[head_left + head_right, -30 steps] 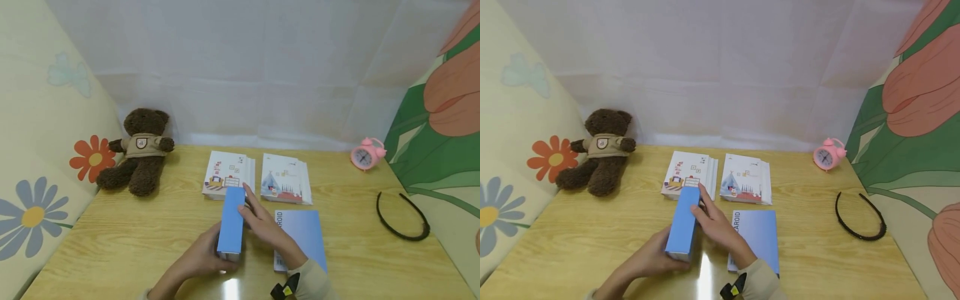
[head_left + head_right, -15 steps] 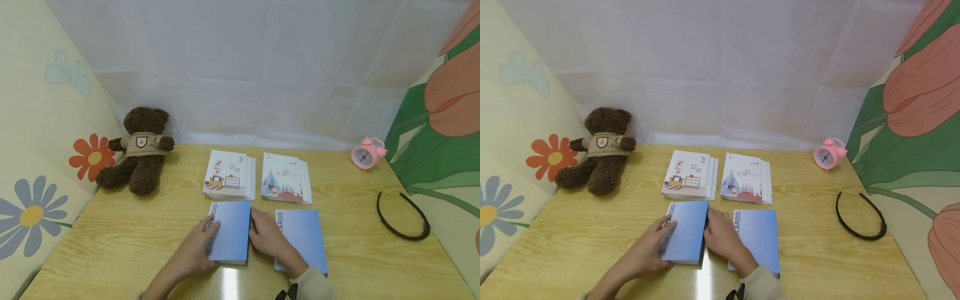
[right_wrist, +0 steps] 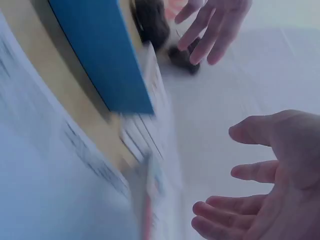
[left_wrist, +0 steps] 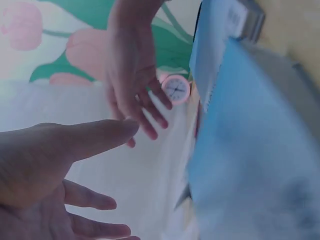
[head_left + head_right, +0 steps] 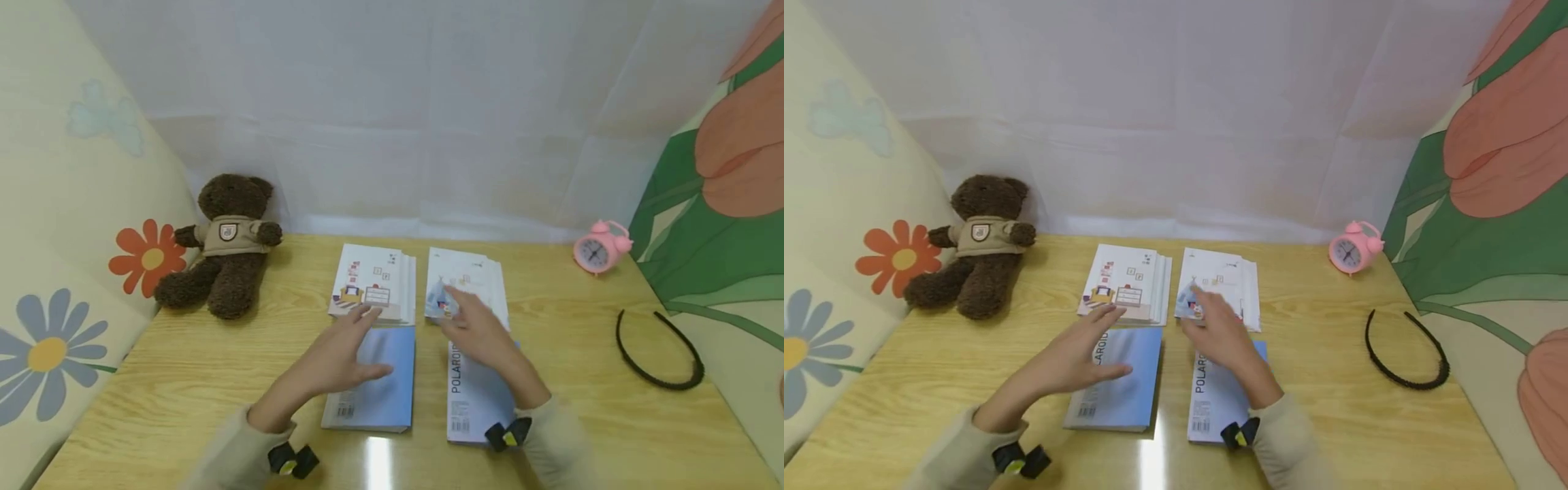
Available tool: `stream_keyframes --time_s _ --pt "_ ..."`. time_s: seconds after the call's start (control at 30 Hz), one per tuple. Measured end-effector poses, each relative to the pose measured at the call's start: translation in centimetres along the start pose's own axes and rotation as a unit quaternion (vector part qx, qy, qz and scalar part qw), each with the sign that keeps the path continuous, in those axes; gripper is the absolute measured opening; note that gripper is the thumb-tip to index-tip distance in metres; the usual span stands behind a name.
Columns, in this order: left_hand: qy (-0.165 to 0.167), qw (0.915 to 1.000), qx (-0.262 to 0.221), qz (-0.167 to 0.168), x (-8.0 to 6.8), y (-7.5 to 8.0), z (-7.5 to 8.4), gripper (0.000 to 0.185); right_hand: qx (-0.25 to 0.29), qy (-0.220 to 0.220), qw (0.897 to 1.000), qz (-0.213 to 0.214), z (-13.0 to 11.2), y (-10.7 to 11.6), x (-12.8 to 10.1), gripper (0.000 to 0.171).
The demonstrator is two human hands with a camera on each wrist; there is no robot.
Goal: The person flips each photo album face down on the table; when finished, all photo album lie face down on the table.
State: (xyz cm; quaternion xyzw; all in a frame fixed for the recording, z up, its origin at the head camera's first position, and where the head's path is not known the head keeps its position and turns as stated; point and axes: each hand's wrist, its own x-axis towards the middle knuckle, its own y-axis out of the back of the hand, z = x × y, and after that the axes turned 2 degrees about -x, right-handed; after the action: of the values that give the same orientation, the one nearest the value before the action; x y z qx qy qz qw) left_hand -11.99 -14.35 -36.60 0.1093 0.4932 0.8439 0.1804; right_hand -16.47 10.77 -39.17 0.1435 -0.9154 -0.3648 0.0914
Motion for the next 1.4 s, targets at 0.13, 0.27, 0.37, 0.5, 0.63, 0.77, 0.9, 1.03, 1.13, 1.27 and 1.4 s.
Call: stream_keyframes --time_s 0.13,0.27,0.37,0.5,0.63,0.77,0.9,1.03,1.13,1.27,1.4 --pt "-0.028 0.9995 0.01 -0.013 6.2 0.4 1.7 0.082 -0.017 -0.047 0.999 0.011 2.2 4.8 4.2 0.065" --pt "0.001 0.9997 0.0 -0.026 11.4 -1.4 1.9 0.091 -0.027 -0.091 0.995 0.016 5.1 6.6 8.1 0.067" --pt "0.023 0.9991 0.009 -0.033 13.8 -3.8 1.3 0.103 -0.05 -0.116 0.992 0.002 7.8 6.4 10.0 0.07" --pt "0.045 0.9964 0.061 -0.037 14.5 -6.1 0.2 0.101 -0.097 -0.129 0.986 -0.049 10.2 4.9 11.1 0.072" --pt "0.053 0.9956 0.068 -0.036 14.3 -6.6 -0.5 0.076 -0.111 -0.118 0.984 -0.071 10.9 4.0 11.6 0.07" --pt "0.036 0.9982 0.036 -0.033 14.6 -6.6 -0.8 0.062 -0.068 -0.136 0.987 -0.05 10.5 4.1 11.6 0.071" --pt "0.014 0.9983 -0.04 -0.04 15.0 -6.6 -0.9 0.056 -0.028 -0.161 0.986 -0.04 10.3 4.3 11.6 0.072" --pt "0.015 0.9886 -0.142 -0.049 14.5 -5.8 -0.7 0.072 0.005 -0.154 0.987 -0.053 9.6 4.0 11.6 0.07" --pt "0.008 0.9816 -0.185 -0.044 14.0 -4.6 -0.2 0.084 0.045 -0.142 0.987 -0.068 8.6 3.9 11.6 0.074" --pt "-0.039 0.9795 -0.197 -0.017 13.5 -3.0 0.8 0.088 0.117 -0.126 0.981 -0.085 7.3 4.2 11.6 0.08" --pt "-0.077 0.9899 -0.119 -0.007 13.2 -1.9 2.6 0.089 0.177 -0.097 0.976 -0.086 6.4 4.6 11.7 0.078"
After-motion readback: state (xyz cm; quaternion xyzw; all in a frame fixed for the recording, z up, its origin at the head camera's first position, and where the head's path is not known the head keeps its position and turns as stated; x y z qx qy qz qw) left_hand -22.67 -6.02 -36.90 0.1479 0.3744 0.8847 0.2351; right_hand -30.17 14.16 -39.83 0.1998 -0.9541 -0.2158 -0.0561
